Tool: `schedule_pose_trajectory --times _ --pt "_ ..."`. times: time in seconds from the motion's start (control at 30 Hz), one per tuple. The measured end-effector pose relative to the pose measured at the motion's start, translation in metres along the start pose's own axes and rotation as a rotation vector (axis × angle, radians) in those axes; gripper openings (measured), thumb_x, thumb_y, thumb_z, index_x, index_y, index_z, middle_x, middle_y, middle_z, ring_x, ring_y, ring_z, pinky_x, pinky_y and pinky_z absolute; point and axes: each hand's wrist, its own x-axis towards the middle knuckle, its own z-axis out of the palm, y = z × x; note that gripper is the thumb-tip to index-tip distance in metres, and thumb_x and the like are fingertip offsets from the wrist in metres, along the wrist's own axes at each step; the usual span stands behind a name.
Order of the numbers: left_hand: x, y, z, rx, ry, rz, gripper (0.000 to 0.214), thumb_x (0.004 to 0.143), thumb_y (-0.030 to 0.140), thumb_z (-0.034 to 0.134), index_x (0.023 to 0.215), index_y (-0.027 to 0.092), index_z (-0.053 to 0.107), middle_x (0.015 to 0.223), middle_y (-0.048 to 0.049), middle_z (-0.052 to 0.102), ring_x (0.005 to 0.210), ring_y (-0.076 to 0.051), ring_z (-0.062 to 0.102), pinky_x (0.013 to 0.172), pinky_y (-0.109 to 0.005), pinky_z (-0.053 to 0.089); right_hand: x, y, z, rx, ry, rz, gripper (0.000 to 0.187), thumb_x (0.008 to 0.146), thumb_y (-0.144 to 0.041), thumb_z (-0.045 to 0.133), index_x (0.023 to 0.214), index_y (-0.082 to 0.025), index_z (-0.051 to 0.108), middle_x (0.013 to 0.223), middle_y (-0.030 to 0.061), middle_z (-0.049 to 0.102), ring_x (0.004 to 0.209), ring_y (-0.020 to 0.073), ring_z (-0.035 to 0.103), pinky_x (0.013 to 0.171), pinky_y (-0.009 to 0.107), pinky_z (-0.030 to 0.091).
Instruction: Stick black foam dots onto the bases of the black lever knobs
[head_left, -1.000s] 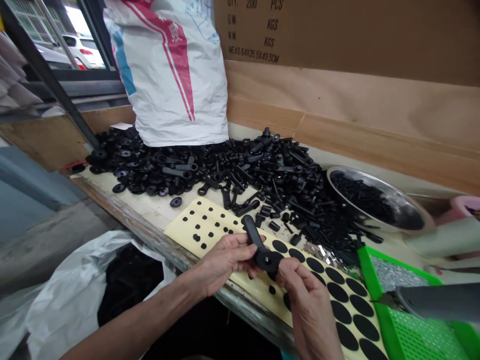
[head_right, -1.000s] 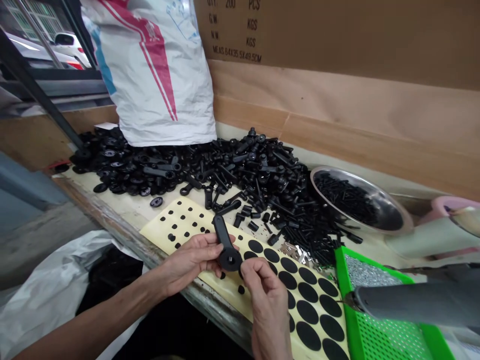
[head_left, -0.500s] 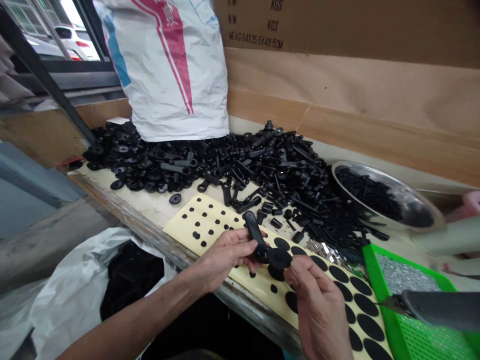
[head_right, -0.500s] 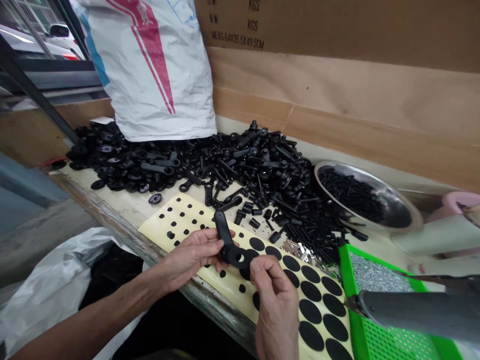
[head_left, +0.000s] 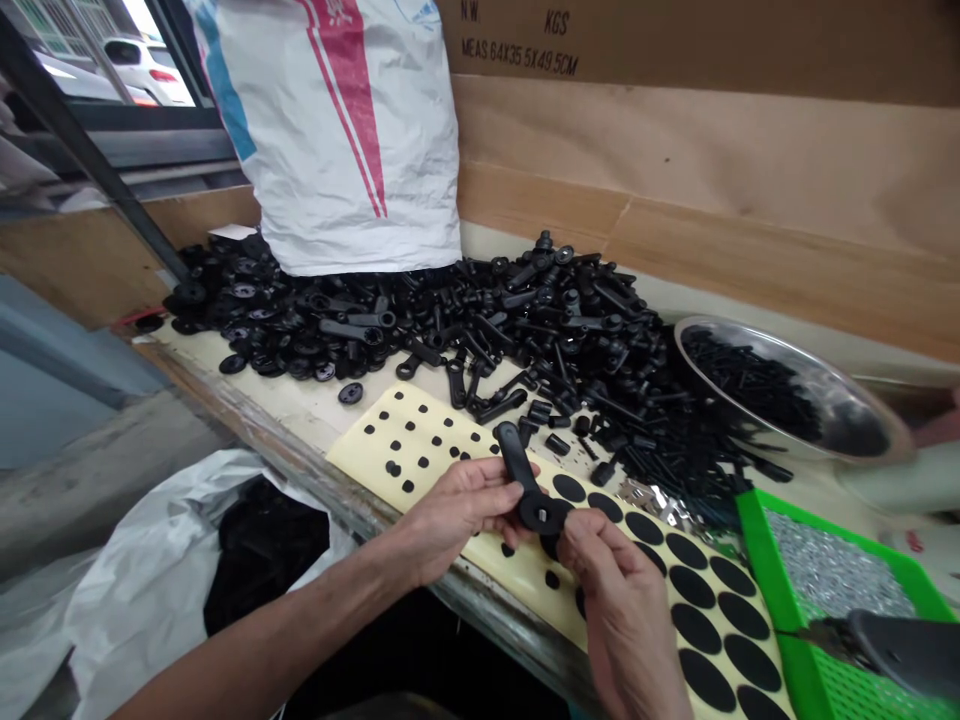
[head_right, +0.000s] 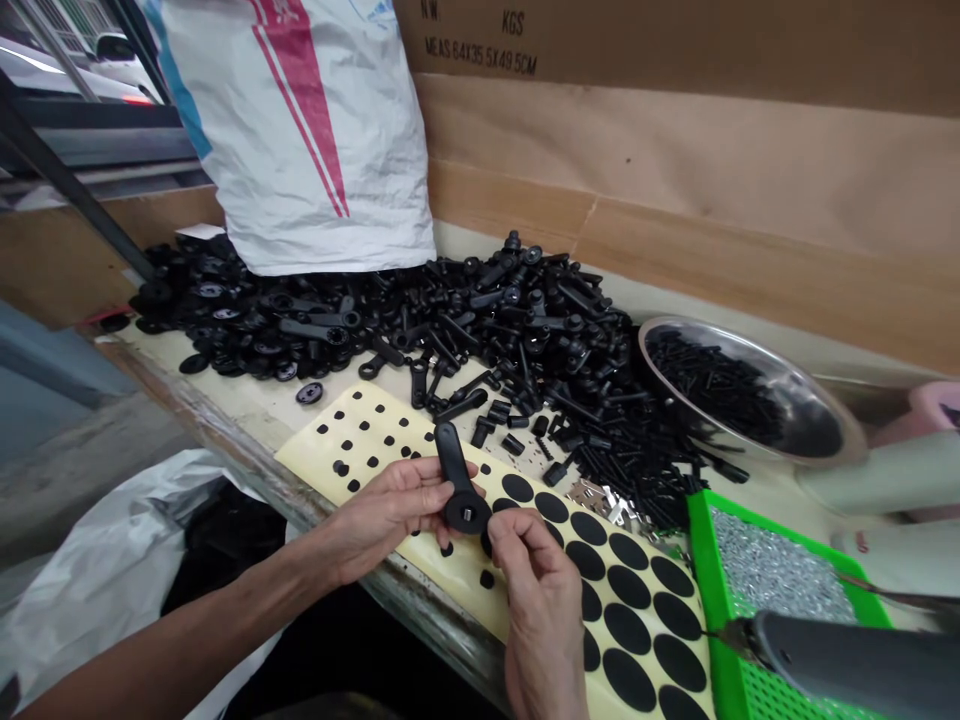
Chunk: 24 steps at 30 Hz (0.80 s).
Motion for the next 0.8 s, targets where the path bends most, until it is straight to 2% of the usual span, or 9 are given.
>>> schedule_pose_trajectory --times 0.43,0.8 --pt "0.0024 -0.0016 -0.0008 -0.015 -0.005 -0.007 0.038 0.079 0.032 0.072 0.109 0.009 0.066 0.092 -0.0131 0.069 0.065 -0.013 0.061 0.061 -0.026 0.047 0.0012 0.0016 0.0007 -0.047 -0.002 -0.009 0.03 0.075 -0.047 0.071 0.071 -0.019 0.06 0.067 -0.0032 0.046 0.065 0.0122 0.036 0.06 0.023 0.032" --pt "0.0002 -0.0031 -0.0039 -0.032 -0.029 -0.003 0.034 0.084 0.027 0.066 0.112 0.008 0.065 0.093 -0.0138 0.069 0.066 -0.012 0.06 0.062 -0.025 0.048 0.0004 0.0027 -0.0006 -0.032 -0.033 -0.013 0.027 0.077 -0.045 0.071 0.073 -0.02 0.062 0.068 -0.0035 0.045 0.065 0.0119 0.034 0.06 0.022 0.032"
